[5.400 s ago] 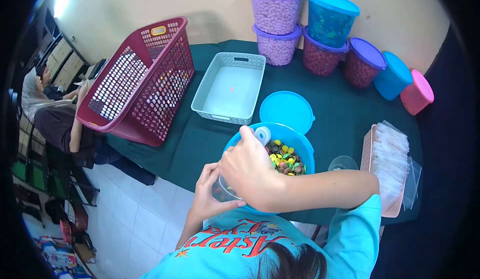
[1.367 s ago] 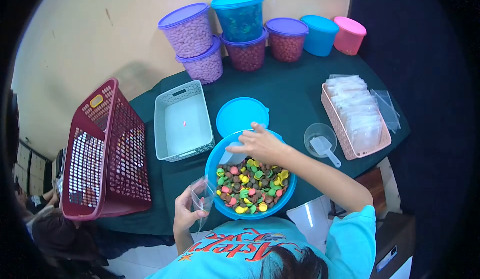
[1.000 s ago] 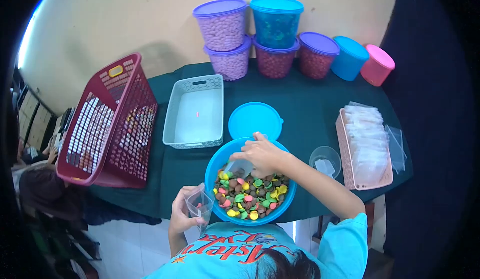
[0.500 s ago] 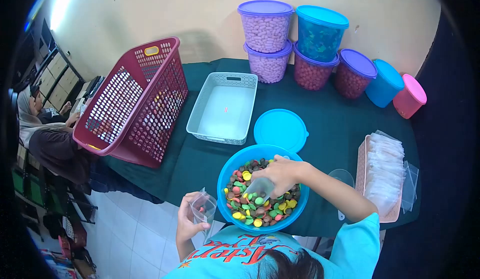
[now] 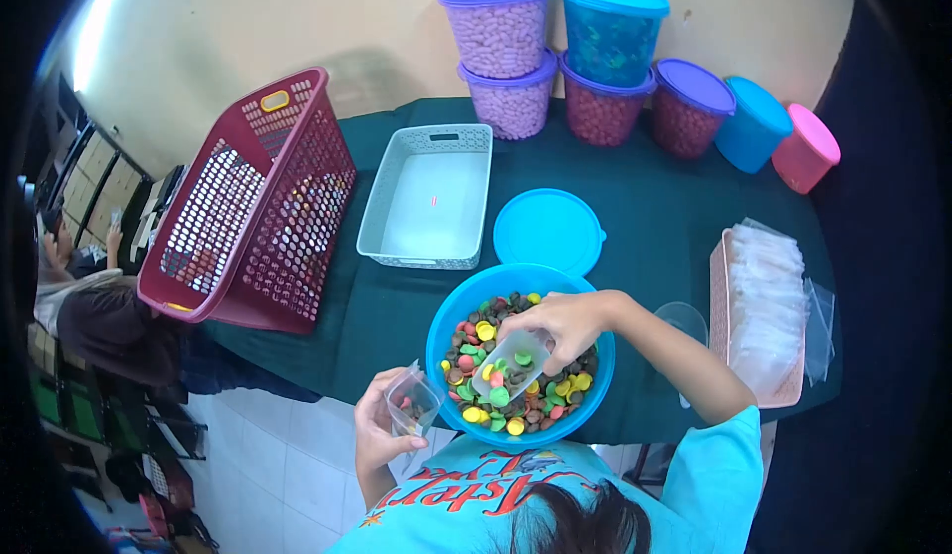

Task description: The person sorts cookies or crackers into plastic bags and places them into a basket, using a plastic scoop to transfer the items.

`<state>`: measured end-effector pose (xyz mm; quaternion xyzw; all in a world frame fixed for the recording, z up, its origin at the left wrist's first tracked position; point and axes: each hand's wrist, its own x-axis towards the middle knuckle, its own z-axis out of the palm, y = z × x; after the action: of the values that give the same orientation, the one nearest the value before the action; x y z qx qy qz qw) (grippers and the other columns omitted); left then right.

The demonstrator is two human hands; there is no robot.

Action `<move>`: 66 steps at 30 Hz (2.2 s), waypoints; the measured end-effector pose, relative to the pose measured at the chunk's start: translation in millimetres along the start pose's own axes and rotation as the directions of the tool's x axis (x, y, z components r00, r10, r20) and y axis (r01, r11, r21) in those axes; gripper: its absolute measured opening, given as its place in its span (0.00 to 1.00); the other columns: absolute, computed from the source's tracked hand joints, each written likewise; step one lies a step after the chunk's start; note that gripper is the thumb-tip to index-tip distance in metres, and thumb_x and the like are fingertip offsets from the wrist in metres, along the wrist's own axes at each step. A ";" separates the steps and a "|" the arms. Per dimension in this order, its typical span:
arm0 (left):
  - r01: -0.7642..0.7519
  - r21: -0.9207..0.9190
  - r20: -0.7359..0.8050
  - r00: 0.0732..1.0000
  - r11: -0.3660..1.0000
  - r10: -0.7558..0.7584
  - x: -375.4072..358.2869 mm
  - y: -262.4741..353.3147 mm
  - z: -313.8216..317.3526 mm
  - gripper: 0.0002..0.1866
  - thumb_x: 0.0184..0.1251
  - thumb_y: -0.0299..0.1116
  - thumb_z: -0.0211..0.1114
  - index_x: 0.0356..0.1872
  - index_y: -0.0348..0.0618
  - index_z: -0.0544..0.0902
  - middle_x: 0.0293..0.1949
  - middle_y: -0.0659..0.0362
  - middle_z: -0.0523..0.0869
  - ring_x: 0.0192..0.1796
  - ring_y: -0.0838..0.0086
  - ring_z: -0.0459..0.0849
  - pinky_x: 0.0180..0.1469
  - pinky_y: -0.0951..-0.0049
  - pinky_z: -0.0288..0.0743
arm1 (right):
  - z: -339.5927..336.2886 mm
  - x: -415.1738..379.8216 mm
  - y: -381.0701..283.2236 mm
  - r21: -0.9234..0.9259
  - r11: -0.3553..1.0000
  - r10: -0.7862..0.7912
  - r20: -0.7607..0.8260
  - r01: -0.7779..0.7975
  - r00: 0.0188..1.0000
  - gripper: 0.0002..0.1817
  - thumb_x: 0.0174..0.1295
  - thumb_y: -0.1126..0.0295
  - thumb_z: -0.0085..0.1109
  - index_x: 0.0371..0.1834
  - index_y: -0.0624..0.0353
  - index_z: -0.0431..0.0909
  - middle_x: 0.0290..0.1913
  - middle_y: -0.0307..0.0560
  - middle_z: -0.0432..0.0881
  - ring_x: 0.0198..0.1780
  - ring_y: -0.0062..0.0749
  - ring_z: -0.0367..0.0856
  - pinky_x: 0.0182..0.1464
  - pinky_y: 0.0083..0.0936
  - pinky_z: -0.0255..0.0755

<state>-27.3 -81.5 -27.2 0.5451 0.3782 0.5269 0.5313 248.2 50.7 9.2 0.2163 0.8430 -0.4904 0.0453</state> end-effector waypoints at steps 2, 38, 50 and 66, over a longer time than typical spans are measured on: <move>-0.093 0.027 0.041 0.995 0.995 0.092 8.6 1.1 0.8 0.41 0.25 0.32 0.81 0.49 0.33 0.72 0.52 0.48 0.71 0.54 0.63 0.73 0.56 0.66 0.67 | -0.3 -2.1 -6.5 0.018 0.999 0.044 0.028 -0.045 0.999 0.37 0.35 0.65 0.63 0.56 0.51 0.64 0.42 0.50 0.77 0.39 0.39 0.77 0.40 0.31 0.72; -0.203 0.094 0.448 0.883 0.975 0.140 78.5 1.9 -0.1 0.44 0.27 0.35 0.80 0.53 0.30 0.70 0.53 0.43 0.72 0.55 0.59 0.74 0.57 0.64 0.69 | 49.6 -32.5 -178.2 -0.434 0.301 0.321 -0.792 -0.849 0.519 0.22 0.44 0.70 0.56 0.47 0.61 0.73 0.22 0.40 0.76 0.28 0.27 0.76 0.35 0.23 0.59; -0.246 0.272 0.235 0.954 0.930 0.184 46.1 9.3 -2.4 0.44 0.26 0.40 0.80 0.51 0.33 0.72 0.51 0.44 0.75 0.54 0.60 0.75 0.55 0.66 0.69 | 43.5 -27.8 -103.0 -0.611 0.520 0.589 -0.250 -0.597 0.768 0.22 0.33 0.59 0.69 0.30 0.60 0.75 0.22 0.43 0.79 0.26 0.33 0.81 0.33 0.29 0.68; -0.076 0.391 -0.158 0.976 0.917 0.148 -4.6 11.9 6.6 0.44 0.26 0.40 0.80 0.53 0.36 0.71 0.53 0.47 0.74 0.54 0.62 0.74 0.53 0.68 0.68 | 51.2 -19.1 -51.4 -0.505 0.813 0.165 -0.277 -0.290 0.947 0.34 0.40 0.48 0.65 0.47 0.58 0.70 0.23 0.51 0.79 0.28 0.45 0.80 0.30 0.35 0.71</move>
<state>-23.3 -88.9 -15.6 0.6080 0.4892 0.5207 0.3463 237.5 -20.7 29.9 0.3475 0.9141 -0.1971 0.0693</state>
